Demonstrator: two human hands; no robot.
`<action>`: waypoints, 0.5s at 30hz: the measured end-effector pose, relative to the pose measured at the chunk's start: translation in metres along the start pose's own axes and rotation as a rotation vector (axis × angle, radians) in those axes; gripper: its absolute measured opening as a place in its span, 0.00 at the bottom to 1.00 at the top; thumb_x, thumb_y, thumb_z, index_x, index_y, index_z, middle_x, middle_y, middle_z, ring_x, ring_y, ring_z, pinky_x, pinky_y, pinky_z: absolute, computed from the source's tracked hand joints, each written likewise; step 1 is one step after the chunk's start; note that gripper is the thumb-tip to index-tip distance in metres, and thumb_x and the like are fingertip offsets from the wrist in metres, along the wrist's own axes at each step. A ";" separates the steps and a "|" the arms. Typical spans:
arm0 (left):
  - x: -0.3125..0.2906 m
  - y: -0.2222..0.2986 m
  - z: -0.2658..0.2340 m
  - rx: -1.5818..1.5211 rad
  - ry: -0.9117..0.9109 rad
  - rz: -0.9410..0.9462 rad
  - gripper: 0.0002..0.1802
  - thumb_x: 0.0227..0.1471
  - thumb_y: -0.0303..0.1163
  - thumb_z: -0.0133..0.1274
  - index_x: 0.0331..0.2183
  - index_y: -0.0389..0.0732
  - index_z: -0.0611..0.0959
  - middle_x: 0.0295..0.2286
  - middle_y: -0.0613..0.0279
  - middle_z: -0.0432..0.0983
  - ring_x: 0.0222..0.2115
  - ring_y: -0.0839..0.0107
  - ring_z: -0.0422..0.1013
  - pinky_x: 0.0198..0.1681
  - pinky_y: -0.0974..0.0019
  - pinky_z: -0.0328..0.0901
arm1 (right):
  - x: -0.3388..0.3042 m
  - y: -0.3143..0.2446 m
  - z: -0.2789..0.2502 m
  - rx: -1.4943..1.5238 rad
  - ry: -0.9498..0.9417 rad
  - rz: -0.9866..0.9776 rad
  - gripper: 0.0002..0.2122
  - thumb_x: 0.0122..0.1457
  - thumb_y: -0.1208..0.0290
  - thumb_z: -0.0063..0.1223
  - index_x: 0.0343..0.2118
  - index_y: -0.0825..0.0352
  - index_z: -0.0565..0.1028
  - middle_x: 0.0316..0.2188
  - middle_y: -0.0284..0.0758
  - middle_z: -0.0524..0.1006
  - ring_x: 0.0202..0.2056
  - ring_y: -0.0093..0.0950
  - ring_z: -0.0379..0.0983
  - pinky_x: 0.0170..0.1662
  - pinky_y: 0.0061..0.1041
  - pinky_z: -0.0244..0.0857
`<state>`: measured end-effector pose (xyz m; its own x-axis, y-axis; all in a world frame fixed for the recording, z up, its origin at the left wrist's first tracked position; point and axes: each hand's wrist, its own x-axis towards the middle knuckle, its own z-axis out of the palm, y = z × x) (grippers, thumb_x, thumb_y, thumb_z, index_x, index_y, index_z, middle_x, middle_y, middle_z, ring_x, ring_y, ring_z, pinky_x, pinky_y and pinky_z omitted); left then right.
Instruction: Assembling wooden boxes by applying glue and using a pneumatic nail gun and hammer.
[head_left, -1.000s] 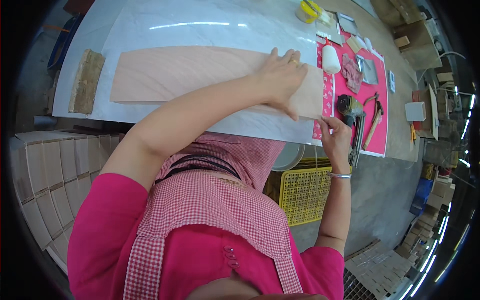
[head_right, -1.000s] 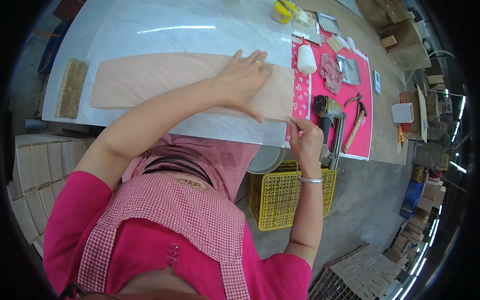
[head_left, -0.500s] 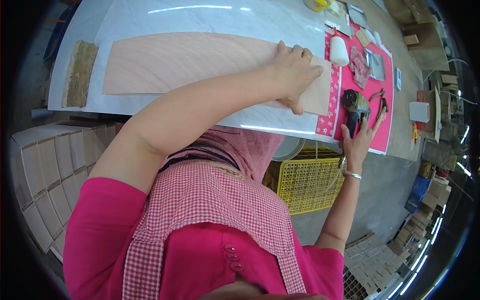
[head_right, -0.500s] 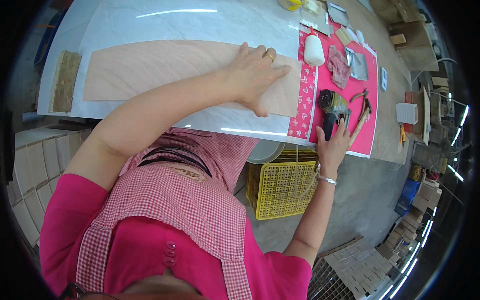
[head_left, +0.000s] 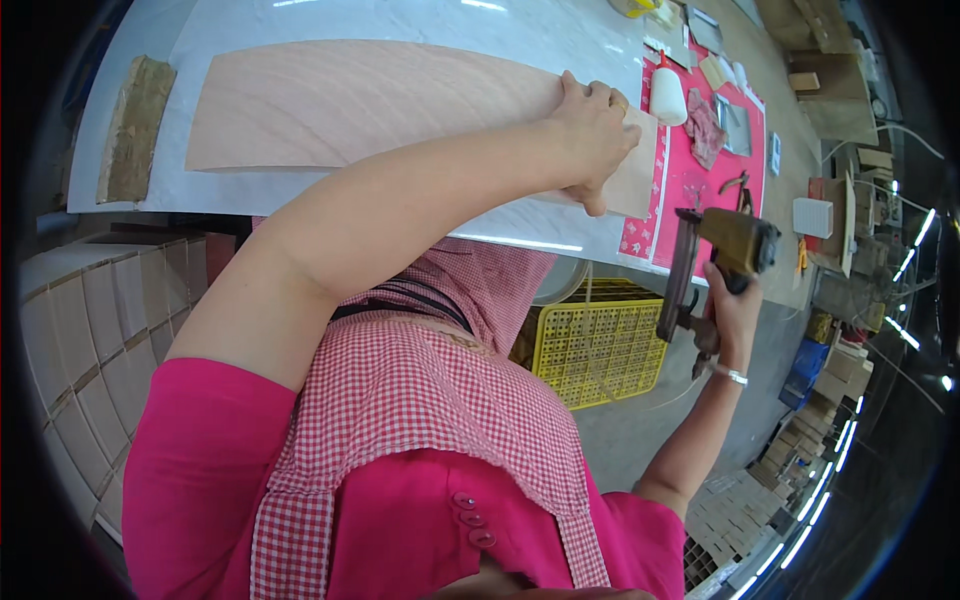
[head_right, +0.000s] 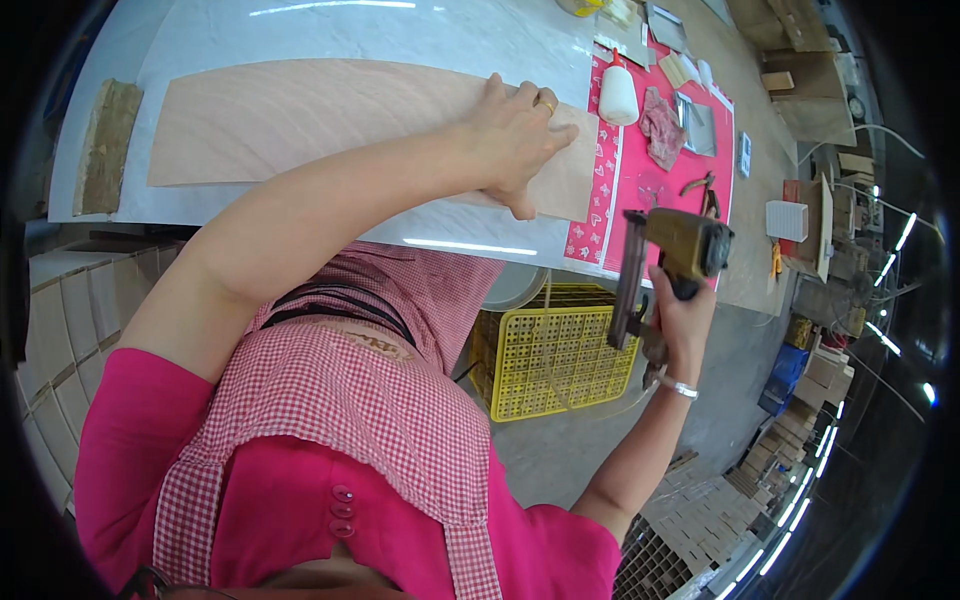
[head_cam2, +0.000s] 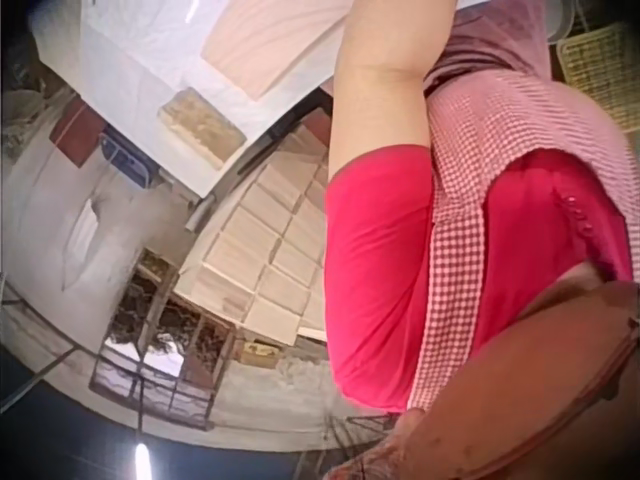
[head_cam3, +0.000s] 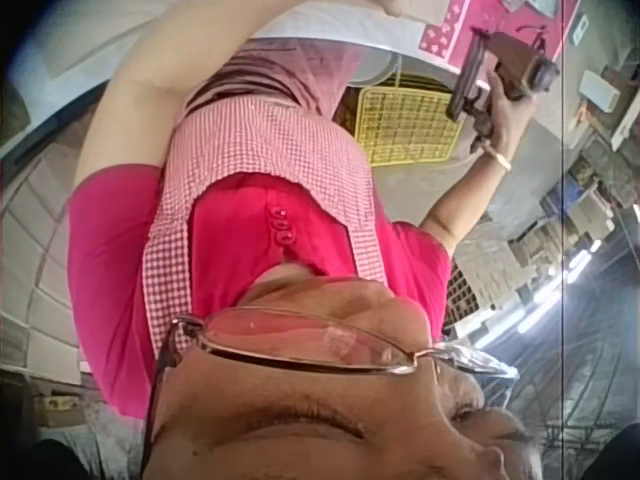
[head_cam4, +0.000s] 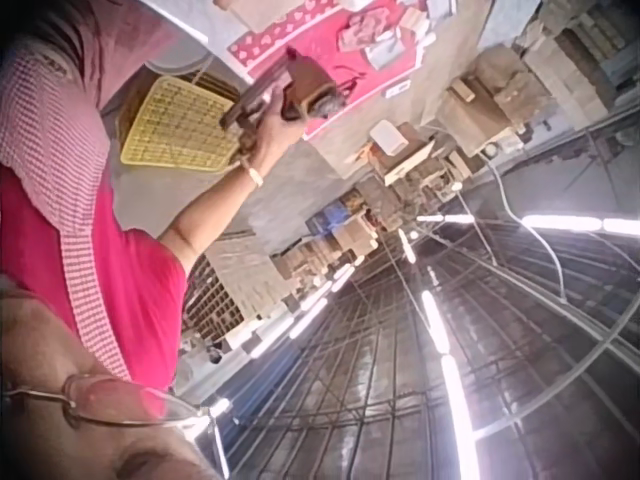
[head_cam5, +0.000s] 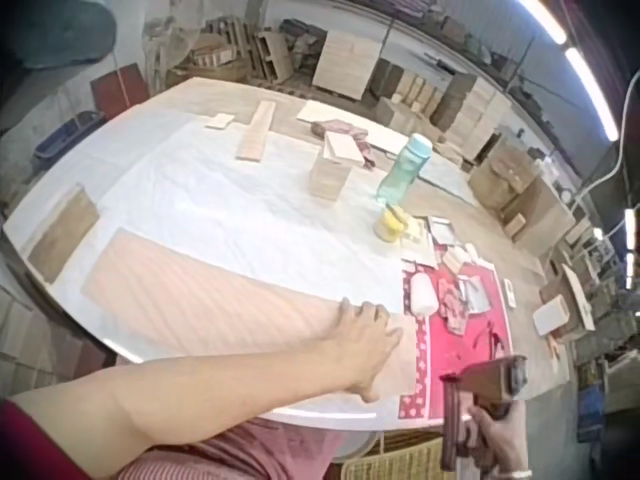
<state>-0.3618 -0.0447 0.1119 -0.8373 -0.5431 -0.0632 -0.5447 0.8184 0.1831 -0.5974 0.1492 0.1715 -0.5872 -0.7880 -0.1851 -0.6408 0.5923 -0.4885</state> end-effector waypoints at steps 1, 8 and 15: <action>0.000 0.000 0.000 -0.012 0.000 0.000 0.58 0.26 0.58 0.69 0.58 0.45 0.68 0.54 0.43 0.62 0.55 0.50 0.60 0.54 0.32 0.55 | -0.016 -0.009 -0.002 0.064 -0.009 0.005 0.12 0.54 0.67 0.63 0.26 0.71 0.75 0.12 0.29 0.70 0.12 0.19 0.64 0.16 0.22 0.55; 0.000 -0.001 0.002 -0.004 0.003 0.006 0.57 0.26 0.57 0.69 0.58 0.43 0.69 0.55 0.42 0.62 0.55 0.49 0.60 0.54 0.32 0.55 | -0.054 -0.051 0.002 0.159 -0.090 -0.020 0.12 0.54 0.67 0.65 0.21 0.67 0.74 0.10 0.24 0.67 0.10 0.13 0.59 0.13 0.18 0.49; 0.001 -0.002 0.003 0.005 0.007 0.008 0.57 0.25 0.56 0.69 0.58 0.43 0.69 0.55 0.41 0.62 0.55 0.48 0.60 0.54 0.31 0.56 | -0.050 -0.058 0.006 0.147 -0.129 -0.038 0.12 0.55 0.67 0.64 0.21 0.67 0.74 0.10 0.24 0.67 0.10 0.13 0.59 0.13 0.17 0.49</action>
<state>-0.3615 -0.0465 0.1083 -0.8413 -0.5378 -0.0551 -0.5382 0.8236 0.1789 -0.5285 0.1534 0.2040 -0.4895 -0.8302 -0.2669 -0.5766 0.5378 -0.6151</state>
